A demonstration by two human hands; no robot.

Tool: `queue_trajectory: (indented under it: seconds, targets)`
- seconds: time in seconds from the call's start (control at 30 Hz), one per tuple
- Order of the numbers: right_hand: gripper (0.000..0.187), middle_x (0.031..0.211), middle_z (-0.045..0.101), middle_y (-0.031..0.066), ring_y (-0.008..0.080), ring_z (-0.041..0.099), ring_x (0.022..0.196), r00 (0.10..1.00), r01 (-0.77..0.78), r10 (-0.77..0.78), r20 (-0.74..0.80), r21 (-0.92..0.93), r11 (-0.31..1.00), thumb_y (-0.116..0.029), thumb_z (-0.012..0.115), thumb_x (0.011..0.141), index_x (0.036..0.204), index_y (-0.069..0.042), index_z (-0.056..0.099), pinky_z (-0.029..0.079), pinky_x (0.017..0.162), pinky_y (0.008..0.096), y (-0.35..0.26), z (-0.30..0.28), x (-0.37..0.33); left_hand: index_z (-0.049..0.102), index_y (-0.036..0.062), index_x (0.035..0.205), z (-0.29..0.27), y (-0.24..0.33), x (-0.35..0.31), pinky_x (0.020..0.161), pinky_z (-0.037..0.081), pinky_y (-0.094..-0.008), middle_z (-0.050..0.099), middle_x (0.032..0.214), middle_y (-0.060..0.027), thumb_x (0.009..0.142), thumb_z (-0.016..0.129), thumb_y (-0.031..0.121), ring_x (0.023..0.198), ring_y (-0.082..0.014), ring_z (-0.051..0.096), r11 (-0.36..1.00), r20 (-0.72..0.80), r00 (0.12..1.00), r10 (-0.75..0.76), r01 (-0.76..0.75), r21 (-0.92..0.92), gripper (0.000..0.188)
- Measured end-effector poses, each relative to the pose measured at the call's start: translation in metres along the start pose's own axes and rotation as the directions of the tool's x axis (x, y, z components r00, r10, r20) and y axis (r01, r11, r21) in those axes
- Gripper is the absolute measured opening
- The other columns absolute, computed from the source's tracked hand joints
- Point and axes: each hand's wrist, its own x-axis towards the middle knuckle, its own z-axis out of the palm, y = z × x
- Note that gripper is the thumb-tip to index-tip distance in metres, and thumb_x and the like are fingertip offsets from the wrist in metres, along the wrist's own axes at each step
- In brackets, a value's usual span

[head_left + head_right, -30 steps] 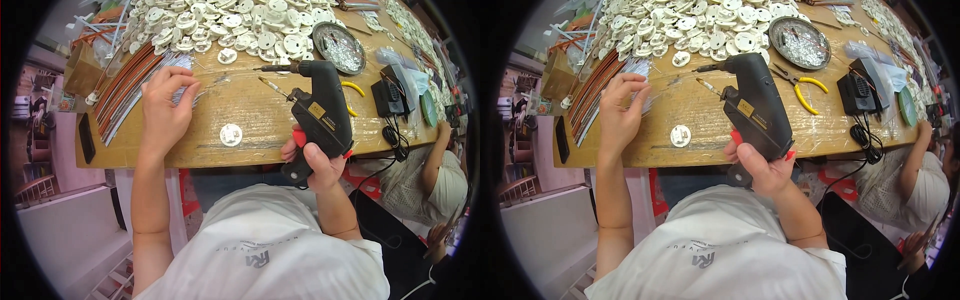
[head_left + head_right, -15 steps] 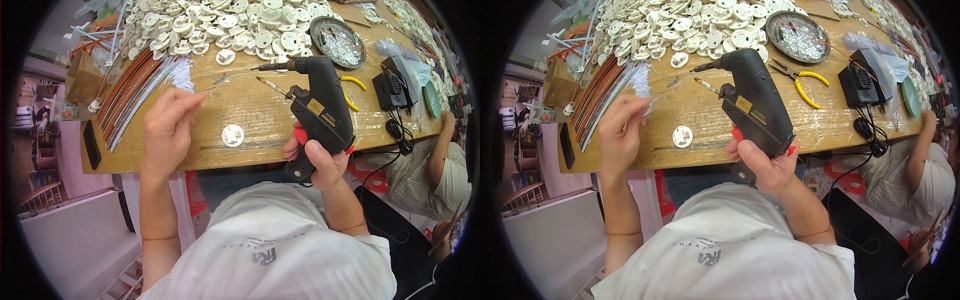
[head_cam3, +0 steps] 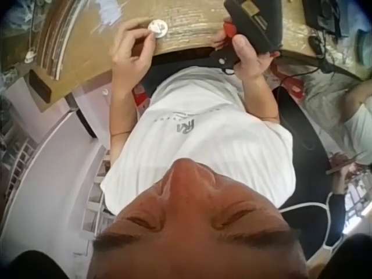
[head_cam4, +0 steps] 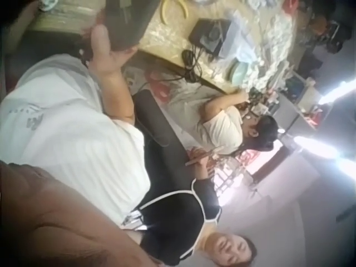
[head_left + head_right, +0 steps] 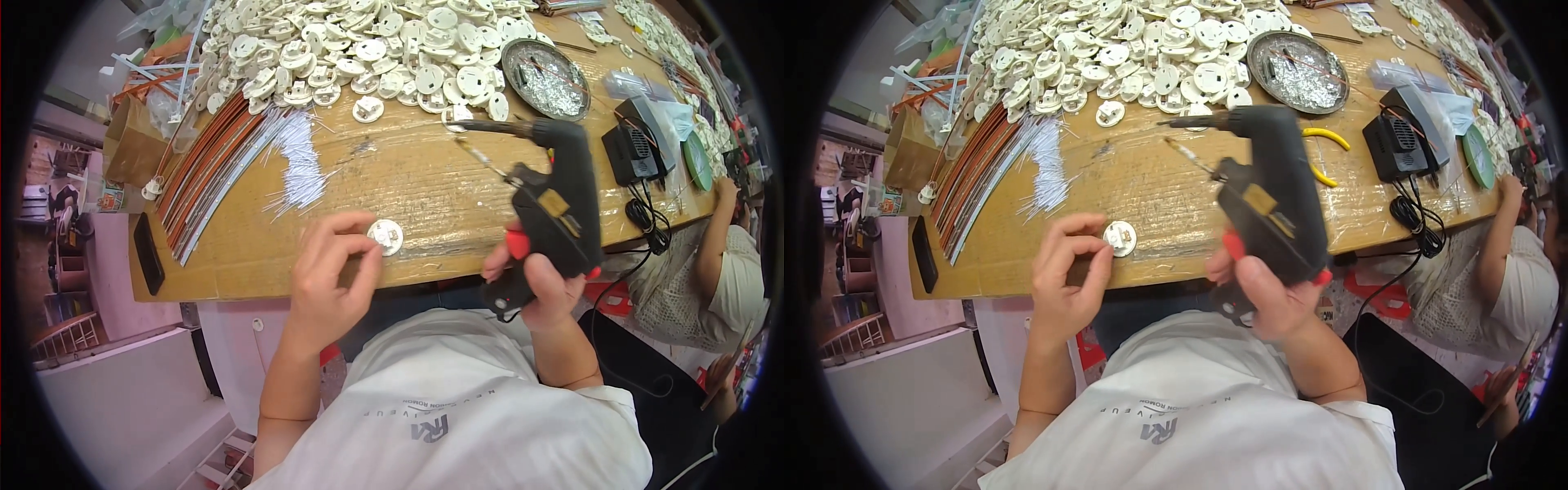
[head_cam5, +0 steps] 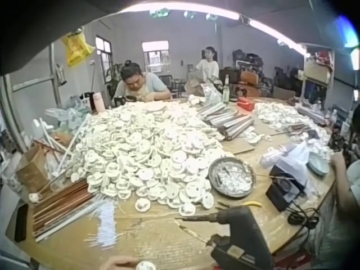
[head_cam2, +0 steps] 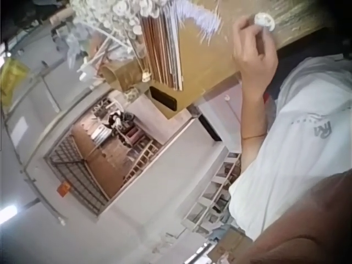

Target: Using a hot glue gun to attach small white circular plastic components onto electronic strips.

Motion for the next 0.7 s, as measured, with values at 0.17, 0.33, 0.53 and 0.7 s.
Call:
queue_trajectory:
  seconds: [0.17, 0.33, 0.53, 0.7]
  targets:
    - [0.055, 0.075, 0.064, 0.0201, 0.0259, 0.067, 0.065, 0.946, 0.261, -0.268, -0.184, -0.058, 0.963, -0.029, 0.063, 0.088, 0.121, 0.014, 0.054, 0.055, 0.056, 0.0334, -0.014, -0.024, -0.008, 0.064, -0.0029, 0.088, 0.003, 0.005, -0.001, 0.079, 0.051, -0.0299, 0.068, 0.106, -0.0138, 0.080, 0.070, -0.009, 0.090, -0.0218, 0.065, 0.996, 0.004, 0.999, 0.047, -0.047, 0.070, 0.011]
    - [0.063, 0.091, 0.065, 0.0216, 0.0242, 0.064, 0.057, 0.987, 0.089, -0.099, -0.123, -0.085, 0.992, -0.028, 0.067, 0.082, 0.122, 0.018, 0.052, 0.054, 0.053, 0.0320, -0.022, -0.031, -0.004, 0.065, -0.0020, 0.086, -0.004, -0.001, 0.000, 0.077, 0.050, -0.0284, 0.068, 0.099, -0.0122, 0.079, 0.070, -0.009, 0.086, -0.0192, 0.064, 0.980, 0.000, 0.994, -0.110, 0.108, -0.169, 0.011]
    - [0.074, 0.111, 0.064, 0.0216, 0.0189, 0.064, 0.071, 0.964, -0.013, 0.068, 0.256, -0.211, 0.977, -0.022, 0.076, 0.081, 0.140, 0.009, 0.044, 0.054, 0.057, 0.0300, -0.003, -0.035, -0.010, 0.066, 0.0011, 0.081, -0.012, -0.014, 0.004, 0.073, 0.049, -0.0308, 0.069, 0.090, -0.0085, 0.075, 0.072, -0.006, 0.081, -0.0217, 0.065, 0.974, 0.024, 0.990, -0.136, 0.138, -0.178, 0.012]
    - [0.072, 0.106, 0.066, 0.0237, 0.0194, 0.064, 0.072, 0.952, -0.005, 0.084, 0.293, -0.262, 0.965, -0.019, 0.076, 0.081, 0.139, 0.010, 0.045, 0.055, 0.057, 0.0296, -0.005, -0.026, -0.008, 0.067, -0.0022, 0.084, -0.016, -0.020, 0.006, 0.076, 0.050, -0.0283, 0.069, 0.091, -0.0098, 0.078, 0.071, -0.009, 0.086, -0.0181, 0.064, 0.967, 0.076, 0.990, -0.120, 0.134, -0.218, 0.010]
